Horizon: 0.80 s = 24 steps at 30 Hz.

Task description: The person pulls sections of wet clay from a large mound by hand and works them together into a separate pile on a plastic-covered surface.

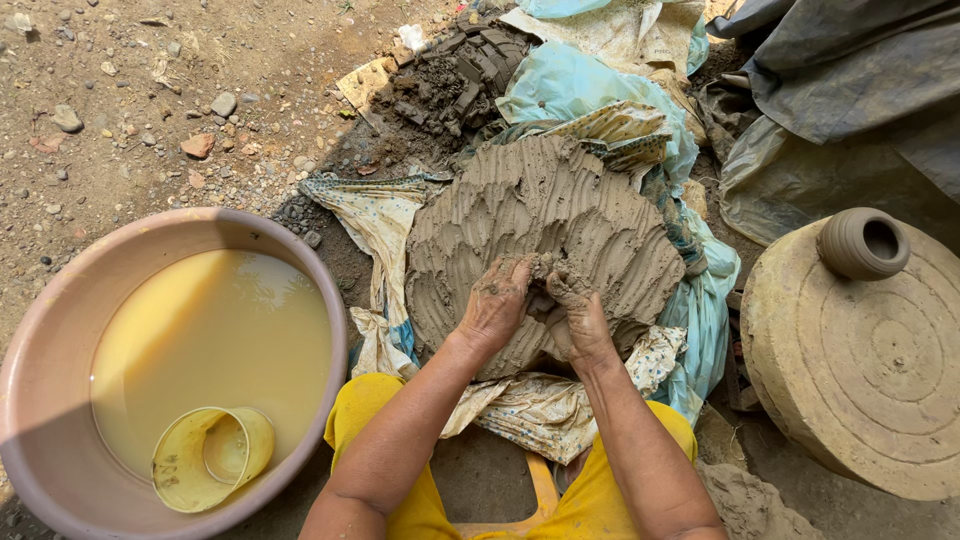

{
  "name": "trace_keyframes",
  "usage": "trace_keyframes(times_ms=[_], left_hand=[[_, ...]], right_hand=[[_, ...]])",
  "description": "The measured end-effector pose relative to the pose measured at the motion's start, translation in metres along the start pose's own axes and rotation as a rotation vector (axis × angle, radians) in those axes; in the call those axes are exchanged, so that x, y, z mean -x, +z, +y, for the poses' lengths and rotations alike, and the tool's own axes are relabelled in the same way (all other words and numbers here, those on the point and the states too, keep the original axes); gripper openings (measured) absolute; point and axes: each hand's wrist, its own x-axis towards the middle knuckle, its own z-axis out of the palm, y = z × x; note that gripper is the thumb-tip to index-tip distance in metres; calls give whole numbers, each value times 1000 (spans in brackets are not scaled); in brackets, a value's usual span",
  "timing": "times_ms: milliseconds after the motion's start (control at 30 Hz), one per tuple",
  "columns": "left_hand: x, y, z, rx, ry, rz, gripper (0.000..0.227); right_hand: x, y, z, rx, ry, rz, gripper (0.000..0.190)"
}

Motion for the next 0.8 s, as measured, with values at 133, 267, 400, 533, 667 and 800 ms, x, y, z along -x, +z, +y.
trace_keyframes(times_ms=[133,267,400,533,667,800], left_hand=[[6,-28,16,160,-284,-270,55],[0,-72,12,175,-73,-90,59],[27,-135,-71,535,-614,327,63],[133,-150,-241,721,-1003,455,74],[246,-112,-309,794,-1555,242,92],[294,-70,-311,879,-1660,287,94]], right_hand=[[-8,-21,13,160,-72,184,28],[-11,-34,30,231,-125,97,31],[-11,-21,36,282,-56,-5,31],[-18,-9,20,279,159,-19,38],[-11,-19,22,318,329,77,27],[-14,-37,28,389,332,36,29]])
